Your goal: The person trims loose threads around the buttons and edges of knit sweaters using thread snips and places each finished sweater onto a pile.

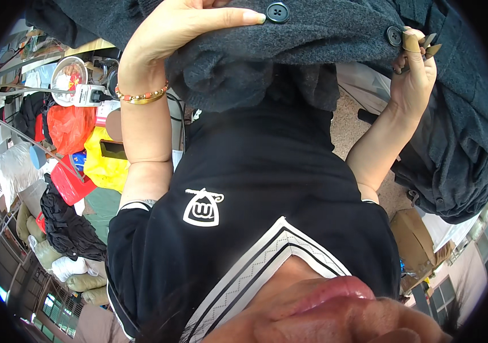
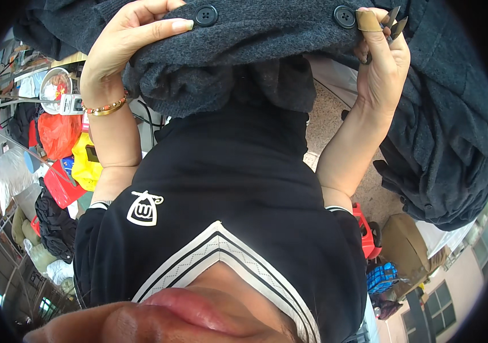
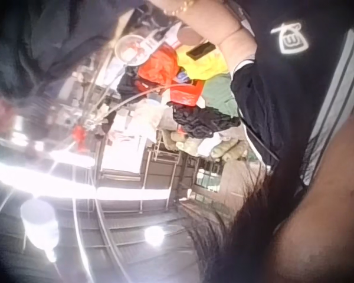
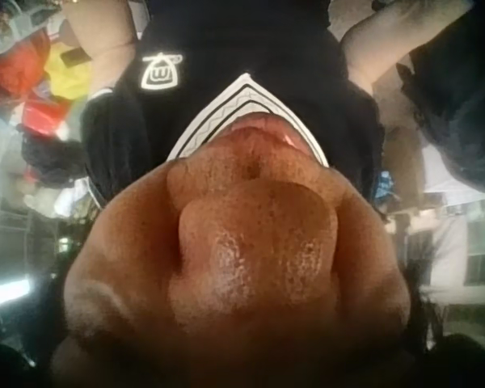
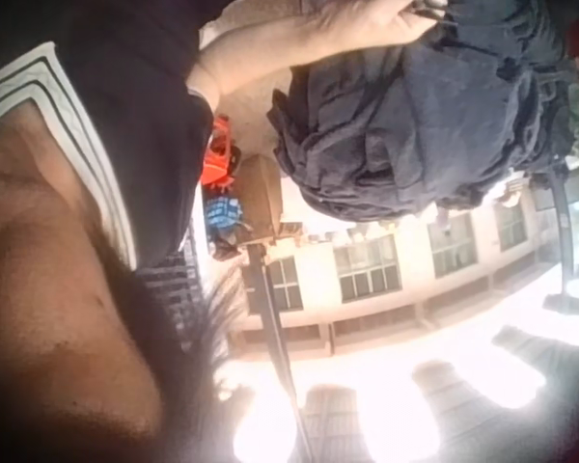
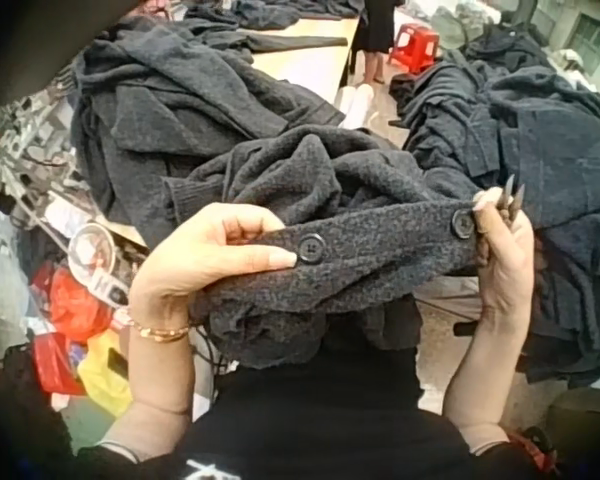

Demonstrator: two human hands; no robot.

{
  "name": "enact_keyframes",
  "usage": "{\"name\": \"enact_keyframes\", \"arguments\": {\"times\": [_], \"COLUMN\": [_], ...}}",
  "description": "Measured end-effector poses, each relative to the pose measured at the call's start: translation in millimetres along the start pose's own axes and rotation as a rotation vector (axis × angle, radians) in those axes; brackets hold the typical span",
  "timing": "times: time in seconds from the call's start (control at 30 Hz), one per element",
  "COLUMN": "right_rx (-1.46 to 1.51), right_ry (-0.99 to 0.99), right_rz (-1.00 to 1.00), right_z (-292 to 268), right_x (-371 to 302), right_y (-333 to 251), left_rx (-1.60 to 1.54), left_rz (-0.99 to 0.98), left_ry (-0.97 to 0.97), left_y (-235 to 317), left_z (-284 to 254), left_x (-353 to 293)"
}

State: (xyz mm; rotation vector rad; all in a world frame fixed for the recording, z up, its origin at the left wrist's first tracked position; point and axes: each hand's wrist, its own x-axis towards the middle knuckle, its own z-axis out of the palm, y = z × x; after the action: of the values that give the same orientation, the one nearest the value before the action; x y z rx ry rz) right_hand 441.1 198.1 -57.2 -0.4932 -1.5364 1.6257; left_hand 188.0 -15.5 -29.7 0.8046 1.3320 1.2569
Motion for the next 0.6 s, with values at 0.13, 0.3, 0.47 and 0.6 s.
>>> {"name": "enact_keyframes", "arguments": {"times": [0.13,0.3,0.47,0.6], "right_rx": [0.026,0.047,0.284,0.577], "right_ry": [0.025,0.057,0.178,0.173], "right_rz": [0.024,0.047,0.105,0.203], "right_z": [-4,-3,-13,-36], "right_x": [2,2,13,24], "right_y": [5,7,4,3], "left_rx": [0.047,0.055,0.033,0.028], "left_rz": [-0.002,-0.024,0.017,0.066], "left_ry": [-0.002,0.006,-0.139,-0.127], "left_y": [-1,7,5,2], "left_z": [-4,0,-11,-8], "left_x": [-1,-5,-13,-22]}}
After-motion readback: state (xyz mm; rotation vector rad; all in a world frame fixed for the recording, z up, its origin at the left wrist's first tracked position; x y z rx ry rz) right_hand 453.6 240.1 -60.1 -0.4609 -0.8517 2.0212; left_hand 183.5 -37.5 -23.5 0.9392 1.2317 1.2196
